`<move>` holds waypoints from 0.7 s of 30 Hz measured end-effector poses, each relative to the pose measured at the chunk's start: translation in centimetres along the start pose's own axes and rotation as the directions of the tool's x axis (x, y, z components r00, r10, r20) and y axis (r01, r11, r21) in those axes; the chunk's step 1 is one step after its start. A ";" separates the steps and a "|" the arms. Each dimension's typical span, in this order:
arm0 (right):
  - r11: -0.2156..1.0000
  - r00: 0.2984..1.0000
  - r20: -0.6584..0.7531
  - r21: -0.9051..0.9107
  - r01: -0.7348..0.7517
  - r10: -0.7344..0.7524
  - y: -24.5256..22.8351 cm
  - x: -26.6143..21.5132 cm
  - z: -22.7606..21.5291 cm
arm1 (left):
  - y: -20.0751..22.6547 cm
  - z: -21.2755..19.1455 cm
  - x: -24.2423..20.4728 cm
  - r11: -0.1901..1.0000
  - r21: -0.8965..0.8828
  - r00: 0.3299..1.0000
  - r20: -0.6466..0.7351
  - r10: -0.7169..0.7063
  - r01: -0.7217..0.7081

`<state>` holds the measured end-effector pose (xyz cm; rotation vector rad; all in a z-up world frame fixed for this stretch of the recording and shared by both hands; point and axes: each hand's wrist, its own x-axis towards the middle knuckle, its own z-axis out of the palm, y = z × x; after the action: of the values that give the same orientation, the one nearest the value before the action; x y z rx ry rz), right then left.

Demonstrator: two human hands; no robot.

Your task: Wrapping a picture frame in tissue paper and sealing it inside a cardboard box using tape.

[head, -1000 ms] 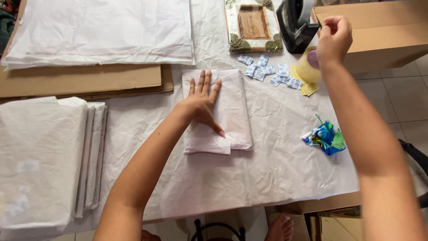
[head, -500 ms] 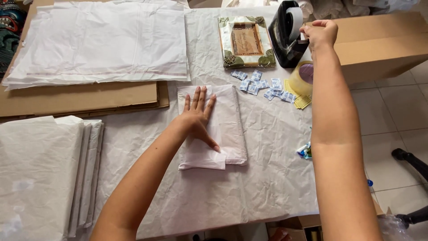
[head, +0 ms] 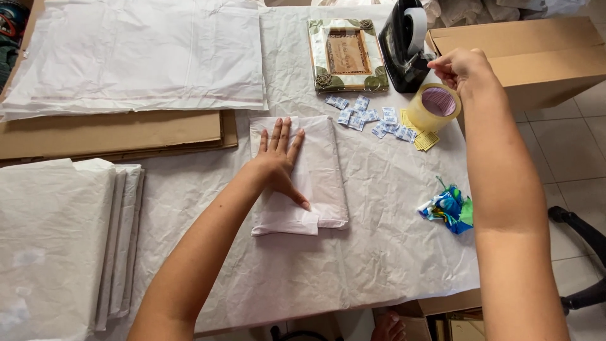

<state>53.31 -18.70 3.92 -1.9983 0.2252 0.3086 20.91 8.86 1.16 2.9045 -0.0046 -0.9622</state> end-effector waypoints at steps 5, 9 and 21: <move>0.994 0.998 -0.033 0.102 -0.041 0.044 1.4 0.4 0.9 | -0.2 0.5 0.3 1.000 -0.015 1.000 -0.017 0.004 -0.005; 0.985 0.987 -0.143 0.146 0.096 -0.075 4.7 5.5 2.4 | -0.3 0.5 0.2 0.999 -0.032 0.999 -0.034 0.017 -0.018; 0.666 0.692 -0.417 -0.736 0.124 -0.589 8.9 10.7 2.2 | -0.2 0.6 0.2 0.999 -0.038 0.999 -0.035 0.021 -0.022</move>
<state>60.57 -20.75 -7.92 -2.7512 0.0974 -0.7025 20.71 8.99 0.49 2.8794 -0.0151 -0.8990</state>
